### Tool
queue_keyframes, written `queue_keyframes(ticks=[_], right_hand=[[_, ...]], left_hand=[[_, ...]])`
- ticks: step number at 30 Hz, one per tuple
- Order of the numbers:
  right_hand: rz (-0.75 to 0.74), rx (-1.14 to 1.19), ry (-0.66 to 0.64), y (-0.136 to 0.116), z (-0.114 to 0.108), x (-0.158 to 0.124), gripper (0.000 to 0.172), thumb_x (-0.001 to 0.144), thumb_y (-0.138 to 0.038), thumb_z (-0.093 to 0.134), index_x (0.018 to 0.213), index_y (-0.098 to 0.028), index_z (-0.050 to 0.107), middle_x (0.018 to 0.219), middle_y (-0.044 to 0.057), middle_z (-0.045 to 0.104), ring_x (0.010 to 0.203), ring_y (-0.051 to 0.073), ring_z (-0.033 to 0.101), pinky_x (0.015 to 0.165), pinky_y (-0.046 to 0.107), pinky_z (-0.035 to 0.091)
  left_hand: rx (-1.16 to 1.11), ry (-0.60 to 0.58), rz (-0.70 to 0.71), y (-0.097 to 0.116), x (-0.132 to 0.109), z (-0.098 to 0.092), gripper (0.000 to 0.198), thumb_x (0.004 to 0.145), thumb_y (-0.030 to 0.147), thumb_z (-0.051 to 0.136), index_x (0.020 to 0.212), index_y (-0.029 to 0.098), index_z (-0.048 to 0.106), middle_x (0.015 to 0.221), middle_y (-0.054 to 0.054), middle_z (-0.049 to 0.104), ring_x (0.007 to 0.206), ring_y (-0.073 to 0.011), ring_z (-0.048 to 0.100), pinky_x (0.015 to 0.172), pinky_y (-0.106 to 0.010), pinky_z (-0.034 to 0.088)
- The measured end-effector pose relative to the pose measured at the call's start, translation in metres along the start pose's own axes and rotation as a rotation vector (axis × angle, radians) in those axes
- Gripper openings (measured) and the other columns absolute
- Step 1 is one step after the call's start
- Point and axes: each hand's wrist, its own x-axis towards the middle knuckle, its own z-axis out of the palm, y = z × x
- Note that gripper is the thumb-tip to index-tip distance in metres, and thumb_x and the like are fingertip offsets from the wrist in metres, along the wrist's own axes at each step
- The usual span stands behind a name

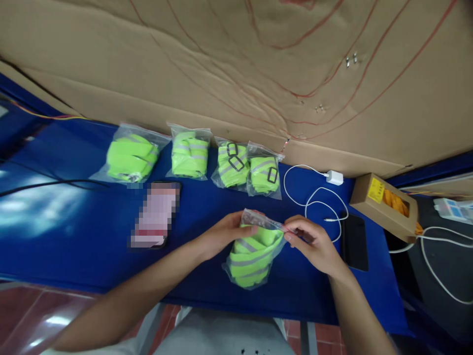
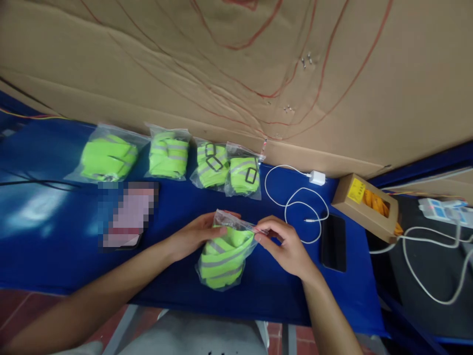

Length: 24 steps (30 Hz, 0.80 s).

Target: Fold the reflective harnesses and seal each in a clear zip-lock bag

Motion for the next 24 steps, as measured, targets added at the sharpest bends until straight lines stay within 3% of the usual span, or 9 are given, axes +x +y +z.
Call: queue_keyframes(ticks=[4, 7, 9, 12, 17, 24], right_hand=[[0.089, 0.023, 0.044, 0.004, -0.003, 0.000, 0.013, 0.092, -0.033, 0.077, 0.096, -0.021, 0.080, 0.084, 0.003, 0.071, 0.067, 0.011, 0.065, 0.059, 0.022, 0.054], [0.221, 0.195, 0.088, 0.007, -0.007, 0.000, 0.022, 0.085, -0.037, 0.084, 0.098, -0.021, 0.076, 0.078, 0.000, 0.070, 0.056, 0.009, 0.060, 0.049, 0.020, 0.050], [0.294, 0.279, 0.034, 0.008, -0.008, 0.000, 0.028, 0.085, -0.040, 0.084, 0.101, -0.020, 0.075, 0.082, 0.002, 0.072, 0.063, 0.011, 0.064, 0.054, 0.021, 0.054], [0.377, 0.264, -0.055, 0.008, -0.009, -0.002, 0.028, 0.089, -0.044, 0.079, 0.090, -0.017, 0.073, 0.075, 0.002, 0.070, 0.064, 0.011, 0.063, 0.058, 0.022, 0.054], [0.253, 0.120, 0.082, 0.012, -0.002, -0.003, 0.034, 0.092, -0.044, 0.074, 0.075, -0.018, 0.061, 0.067, -0.002, 0.058, 0.060, 0.009, 0.053, 0.056, 0.020, 0.043], [0.206, 0.094, 0.077, 0.015, 0.005, -0.001, 0.021, 0.097, -0.037, 0.066, 0.086, -0.019, 0.064, 0.077, -0.001, 0.059, 0.067, 0.010, 0.054, 0.061, 0.021, 0.043]], left_hand=[[0.086, -0.036, -0.010, -0.002, -0.001, 0.004, 0.040, 0.086, 0.043, 0.082, 0.116, 0.017, 0.078, 0.109, -0.009, 0.078, 0.090, -0.0173, 0.072, 0.079, -0.026, 0.055], [0.136, -0.030, -0.001, 0.001, -0.002, 0.002, 0.038, 0.087, 0.044, 0.081, 0.116, 0.018, 0.079, 0.102, -0.006, 0.078, 0.087, -0.0160, 0.071, 0.076, -0.024, 0.055], [0.148, -0.026, 0.005, 0.003, -0.003, -0.001, 0.041, 0.086, 0.045, 0.083, 0.116, 0.019, 0.078, 0.104, -0.006, 0.078, 0.087, -0.0168, 0.071, 0.074, -0.024, 0.055], [0.100, 0.003, 0.025, 0.002, -0.004, -0.002, 0.047, 0.088, 0.053, 0.079, 0.122, 0.020, 0.076, 0.108, -0.007, 0.078, 0.091, -0.0187, 0.073, 0.077, -0.025, 0.057], [0.048, 0.081, 0.036, -0.005, -0.002, 0.003, 0.055, 0.094, 0.061, 0.067, 0.120, 0.014, 0.077, 0.095, -0.009, 0.079, 0.077, -0.0174, 0.073, 0.072, -0.024, 0.056], [0.077, 0.069, 0.045, -0.006, -0.005, 0.010, 0.056, 0.093, 0.061, 0.068, 0.124, 0.016, 0.075, 0.099, -0.009, 0.079, 0.081, -0.0174, 0.071, 0.071, -0.023, 0.056]])
